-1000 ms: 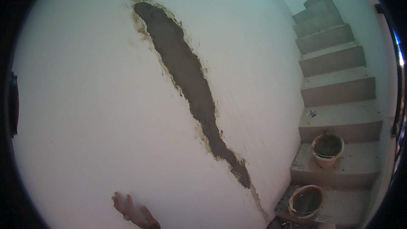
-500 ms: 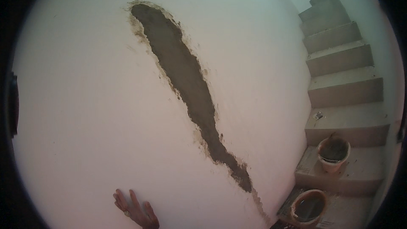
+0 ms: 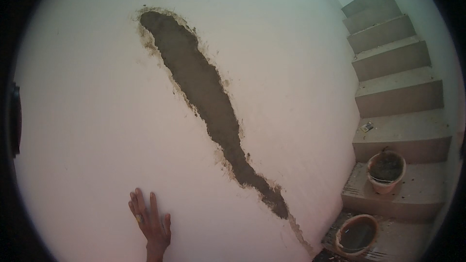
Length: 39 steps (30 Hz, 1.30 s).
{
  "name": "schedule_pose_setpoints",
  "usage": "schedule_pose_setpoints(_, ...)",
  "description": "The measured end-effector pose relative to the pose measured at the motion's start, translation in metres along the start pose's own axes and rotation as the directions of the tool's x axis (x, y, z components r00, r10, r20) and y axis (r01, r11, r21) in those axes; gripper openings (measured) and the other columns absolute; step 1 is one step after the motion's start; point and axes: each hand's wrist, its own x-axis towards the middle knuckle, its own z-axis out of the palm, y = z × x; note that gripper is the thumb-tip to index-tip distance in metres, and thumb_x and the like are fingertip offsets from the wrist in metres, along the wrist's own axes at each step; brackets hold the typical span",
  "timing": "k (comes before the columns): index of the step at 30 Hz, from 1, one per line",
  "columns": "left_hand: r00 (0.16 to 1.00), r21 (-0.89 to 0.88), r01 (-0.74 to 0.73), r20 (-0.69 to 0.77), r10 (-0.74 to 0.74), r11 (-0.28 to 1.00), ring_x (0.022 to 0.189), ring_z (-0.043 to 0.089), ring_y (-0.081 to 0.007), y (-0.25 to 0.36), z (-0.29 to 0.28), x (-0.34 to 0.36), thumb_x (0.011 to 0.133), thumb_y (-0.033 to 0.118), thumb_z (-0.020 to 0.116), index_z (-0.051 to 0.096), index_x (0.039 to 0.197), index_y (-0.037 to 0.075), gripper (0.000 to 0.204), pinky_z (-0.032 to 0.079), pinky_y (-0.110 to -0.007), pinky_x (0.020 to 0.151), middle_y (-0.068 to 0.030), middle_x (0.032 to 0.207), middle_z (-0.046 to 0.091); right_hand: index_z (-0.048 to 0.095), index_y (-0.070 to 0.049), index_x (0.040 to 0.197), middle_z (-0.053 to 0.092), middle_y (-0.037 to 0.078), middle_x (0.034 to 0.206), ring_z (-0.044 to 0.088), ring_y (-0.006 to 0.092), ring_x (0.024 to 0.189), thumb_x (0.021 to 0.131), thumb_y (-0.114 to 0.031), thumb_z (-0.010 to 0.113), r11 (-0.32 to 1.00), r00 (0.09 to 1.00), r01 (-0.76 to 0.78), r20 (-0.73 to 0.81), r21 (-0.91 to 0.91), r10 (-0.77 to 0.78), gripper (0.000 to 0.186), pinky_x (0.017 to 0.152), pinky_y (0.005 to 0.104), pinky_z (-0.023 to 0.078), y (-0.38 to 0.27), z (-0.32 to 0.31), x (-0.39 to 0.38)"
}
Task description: The person uses a trowel to apply and smooth cement plaster into a long vertical crack on a white wall. They repeatedly scoop plaster from a bucket on the stairs and spread it along the crack, occasionally smoothing the surface with the trowel.
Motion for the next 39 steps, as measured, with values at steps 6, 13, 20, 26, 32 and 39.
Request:
schedule_pose_setpoints(6,0.990,0.015,-0.133,0.054,0.132,0.991,0.147,0.019,-0.0481,-0.010,-0.023,0.081,0.092,0.030,0.064,0.041,0.147,-0.003,0.067,0.018,-0.061,0.118,-0.0283,0.159,0.022,0.073,-0.003,0.098,0.070,0.023,0.101,0.066,0.0399,0.092,0.078,-0.037,0.069,1.000,0.999,-0.012,0.033,0.008,0.012,0.040,0.084,0.0514,0.052,0.013,0.003,0.010)
schedule_pose_setpoints(13,0.970,0.095,-0.205,-0.109,0.215,0.974,0.150,0.017,-0.0401,-0.029,-0.021,0.190,0.086,0.020,0.071,0.032,0.153,0.005,0.079,0.016,-0.053,0.122,-0.0199,0.163,0.019,0.074,-0.003,0.097,0.071,0.022,0.100,0.066,0.0400,0.091,0.078,-0.037,0.069,1.000,0.999,0.010,0.039,0.008,-0.011,0.040,0.083,0.0515,0.052,0.033,0.014,0.017)
schedule_pose_setpoints(20,0.939,0.313,-0.167,-0.239,0.248,0.935,0.150,0.020,-0.0350,-0.052,-0.020,0.298,0.101,0.036,0.051,0.033,0.155,0.012,0.062,0.015,-0.050,0.123,-0.0143,0.163,0.023,0.072,-0.001,0.098,0.070,0.021,0.098,0.067,0.0384,0.090,0.079,-0.037,0.068,0.999,0.993,-0.009,0.116,-0.036,0.013,0.040,0.082,0.0502,0.052,0.018,0.008,0.009)
schedule_pose_setpoints(26,0.914,0.384,-0.121,-0.317,0.254,0.915,0.149,0.023,-0.0336,-0.039,0.002,0.336,0.104,0.044,0.043,0.035,0.155,0.017,0.058,0.015,-0.051,0.122,-0.0128,0.161,0.028,0.070,0.000,0.099,0.069,0.021,0.097,0.067,0.0367,0.091,0.081,-0.037,0.067,0.994,0.980,-0.053,0.184,-0.098,0.071,0.041,0.080,0.0489,0.052,0.013,-0.002,-0.002)
schedule_pose_setpoints(32,0.934,0.427,-0.141,-0.243,0.263,0.893,0.151,0.020,-0.0291,-0.014,0.013,0.325,0.104,0.045,0.040,0.028,0.157,0.023,0.058,0.013,-0.048,0.124,-0.0074,0.164,0.023,0.068,0.002,0.100,0.068,0.020,0.095,0.067,0.0350,0.091,0.083,-0.037,0.066,0.974,0.948,-0.074,0.289,-0.213,0.136,0.042,0.078,0.0476,0.052,0.003,-0.013,-0.003)
schedule_pose_setpoints(39,0.909,0.365,-0.295,-0.177,0.377,0.883,0.151,0.021,-0.0292,0.009,0.018,0.298,0.103,0.042,0.044,0.028,0.157,0.021,0.060,0.014,-0.048,0.124,-0.0070,0.165,0.022,0.070,0.002,0.099,0.069,0.020,0.101,0.068,0.0344,0.095,0.081,-0.040,0.068,0.942,0.903,-0.172,0.335,-0.287,0.267,0.045,0.081,0.0460,0.052,-0.012,-0.015,0.006)
